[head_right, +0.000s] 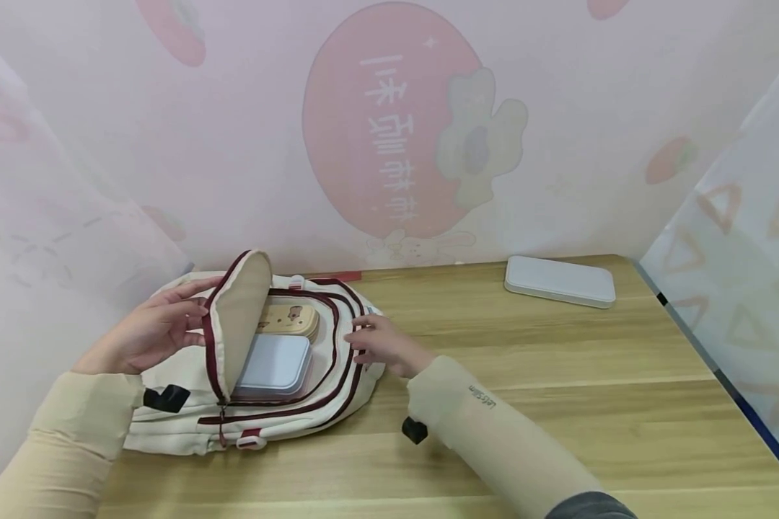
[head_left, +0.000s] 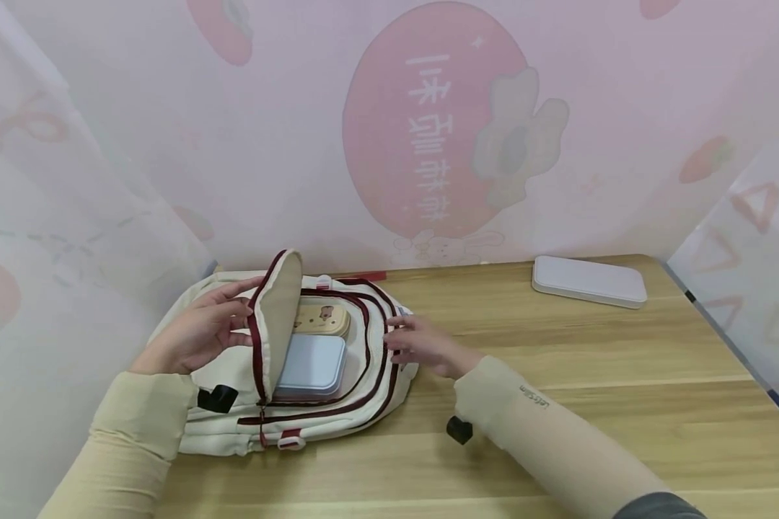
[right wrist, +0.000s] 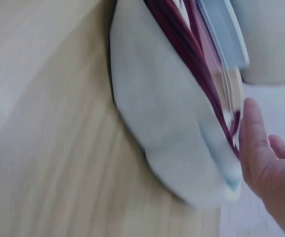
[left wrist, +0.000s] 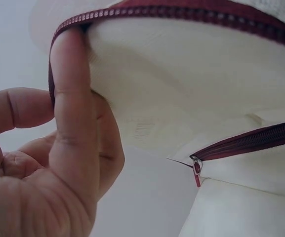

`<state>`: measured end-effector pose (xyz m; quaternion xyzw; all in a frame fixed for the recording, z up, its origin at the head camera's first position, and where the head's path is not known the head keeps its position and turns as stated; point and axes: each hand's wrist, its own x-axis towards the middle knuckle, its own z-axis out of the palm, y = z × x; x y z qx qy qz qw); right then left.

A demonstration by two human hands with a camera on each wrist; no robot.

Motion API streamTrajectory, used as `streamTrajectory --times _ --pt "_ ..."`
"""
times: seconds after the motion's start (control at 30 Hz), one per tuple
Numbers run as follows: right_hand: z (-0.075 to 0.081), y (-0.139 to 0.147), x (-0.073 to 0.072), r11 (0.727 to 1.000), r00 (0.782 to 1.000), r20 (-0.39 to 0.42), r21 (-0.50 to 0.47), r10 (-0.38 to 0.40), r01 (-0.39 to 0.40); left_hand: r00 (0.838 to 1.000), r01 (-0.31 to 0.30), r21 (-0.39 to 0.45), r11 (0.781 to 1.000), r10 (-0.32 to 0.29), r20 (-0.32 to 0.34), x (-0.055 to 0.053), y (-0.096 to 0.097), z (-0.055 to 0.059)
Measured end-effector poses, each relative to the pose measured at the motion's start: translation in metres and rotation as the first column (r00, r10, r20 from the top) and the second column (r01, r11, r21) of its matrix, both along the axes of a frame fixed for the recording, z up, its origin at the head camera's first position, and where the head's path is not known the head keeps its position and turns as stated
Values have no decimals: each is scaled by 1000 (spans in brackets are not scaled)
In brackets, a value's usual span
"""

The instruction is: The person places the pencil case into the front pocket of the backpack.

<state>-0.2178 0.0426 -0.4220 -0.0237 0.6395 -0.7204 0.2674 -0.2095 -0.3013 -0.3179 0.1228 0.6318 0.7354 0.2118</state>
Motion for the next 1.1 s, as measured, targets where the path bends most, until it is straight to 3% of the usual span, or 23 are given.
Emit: streamTrajectory --times 0.5,0.83,1.1 --pt "1 89 -13 993 996 -17 81 -89 90 1000 7 5 1000 -7 4 0 -3 -2" --pt "5 146 -12 986 989 3 81 -146 146 1000 20 33 999 -20 5 0 -3 -2" --pt "9 188 -8 976 982 -40 107 -185 189 999 30 52 998 -31 16 -1 -2 -3"
